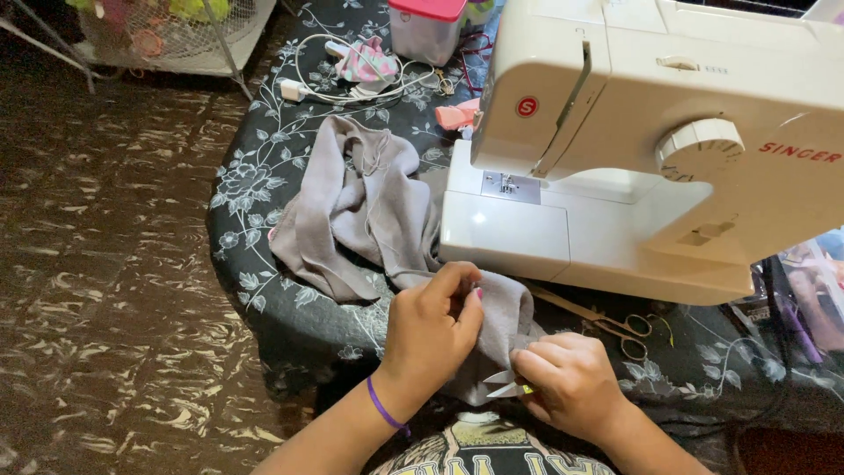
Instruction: The person is using a seam ripper to carefully remove or trim threads from a piece of grey fabric on a sewing table.
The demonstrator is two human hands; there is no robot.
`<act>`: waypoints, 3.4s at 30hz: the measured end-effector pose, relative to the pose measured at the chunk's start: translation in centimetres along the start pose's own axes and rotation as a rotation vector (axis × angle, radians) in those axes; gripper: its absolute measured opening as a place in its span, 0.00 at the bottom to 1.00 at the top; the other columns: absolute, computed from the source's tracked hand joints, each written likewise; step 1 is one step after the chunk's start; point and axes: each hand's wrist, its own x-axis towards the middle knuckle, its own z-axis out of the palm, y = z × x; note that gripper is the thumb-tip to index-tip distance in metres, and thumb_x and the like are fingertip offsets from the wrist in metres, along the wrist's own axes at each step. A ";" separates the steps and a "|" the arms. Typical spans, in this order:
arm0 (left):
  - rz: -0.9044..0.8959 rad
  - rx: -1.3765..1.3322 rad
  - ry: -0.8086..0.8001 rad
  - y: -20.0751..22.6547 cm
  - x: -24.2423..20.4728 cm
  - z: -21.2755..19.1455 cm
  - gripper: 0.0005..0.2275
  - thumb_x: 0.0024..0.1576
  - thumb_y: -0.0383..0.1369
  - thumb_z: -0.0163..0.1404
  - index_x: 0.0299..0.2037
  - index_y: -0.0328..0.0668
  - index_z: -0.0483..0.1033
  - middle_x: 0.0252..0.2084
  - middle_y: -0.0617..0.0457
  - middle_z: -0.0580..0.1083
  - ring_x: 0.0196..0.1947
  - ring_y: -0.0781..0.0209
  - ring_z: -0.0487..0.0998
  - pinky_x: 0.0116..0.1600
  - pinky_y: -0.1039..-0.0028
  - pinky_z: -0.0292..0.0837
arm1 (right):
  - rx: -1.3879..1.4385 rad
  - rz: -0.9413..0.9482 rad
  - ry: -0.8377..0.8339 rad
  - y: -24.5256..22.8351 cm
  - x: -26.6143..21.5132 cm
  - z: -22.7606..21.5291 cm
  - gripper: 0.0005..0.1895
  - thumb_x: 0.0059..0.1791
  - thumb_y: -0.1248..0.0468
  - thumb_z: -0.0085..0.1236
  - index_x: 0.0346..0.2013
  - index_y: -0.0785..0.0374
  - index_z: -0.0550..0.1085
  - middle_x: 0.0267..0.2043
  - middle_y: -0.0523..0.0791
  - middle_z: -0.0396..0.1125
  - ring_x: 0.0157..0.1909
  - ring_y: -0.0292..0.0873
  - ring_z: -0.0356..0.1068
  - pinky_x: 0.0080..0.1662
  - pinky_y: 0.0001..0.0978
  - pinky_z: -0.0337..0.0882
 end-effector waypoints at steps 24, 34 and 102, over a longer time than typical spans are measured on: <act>-0.464 -0.663 -0.202 0.8 3.3 -0.1 0.13 0.62 0.25 0.45 0.46 0.33 0.86 0.30 0.44 0.82 0.28 0.60 0.85 0.39 0.75 0.89 | -0.106 0.021 0.135 0.7 -0.4 -0.7 0.14 0.54 0.50 0.49 0.32 0.56 0.71 0.23 0.43 0.63 0.22 0.51 0.63 0.27 0.45 0.62; -0.264 -0.602 -0.182 0.6 2.8 1.3 0.22 0.53 0.26 0.62 0.61 0.43 0.81 0.52 0.58 0.84 0.41 0.72 0.80 0.53 0.79 0.83 | 0.043 0.117 0.178 0.5 -0.2 -0.5 0.15 0.54 0.53 0.55 0.28 0.57 0.69 0.19 0.44 0.59 0.19 0.51 0.58 0.26 0.43 0.59; -0.425 -0.935 -0.213 0.3 0.8 1.3 0.14 0.54 0.20 0.64 0.52 0.32 0.86 0.44 0.45 0.86 0.44 0.65 0.85 0.53 0.77 0.83 | 1.385 0.942 -0.011 -1.7 3.4 -4.4 0.26 0.61 0.47 0.42 0.32 0.65 0.71 0.16 0.44 0.53 0.16 0.36 0.46 0.19 0.27 0.45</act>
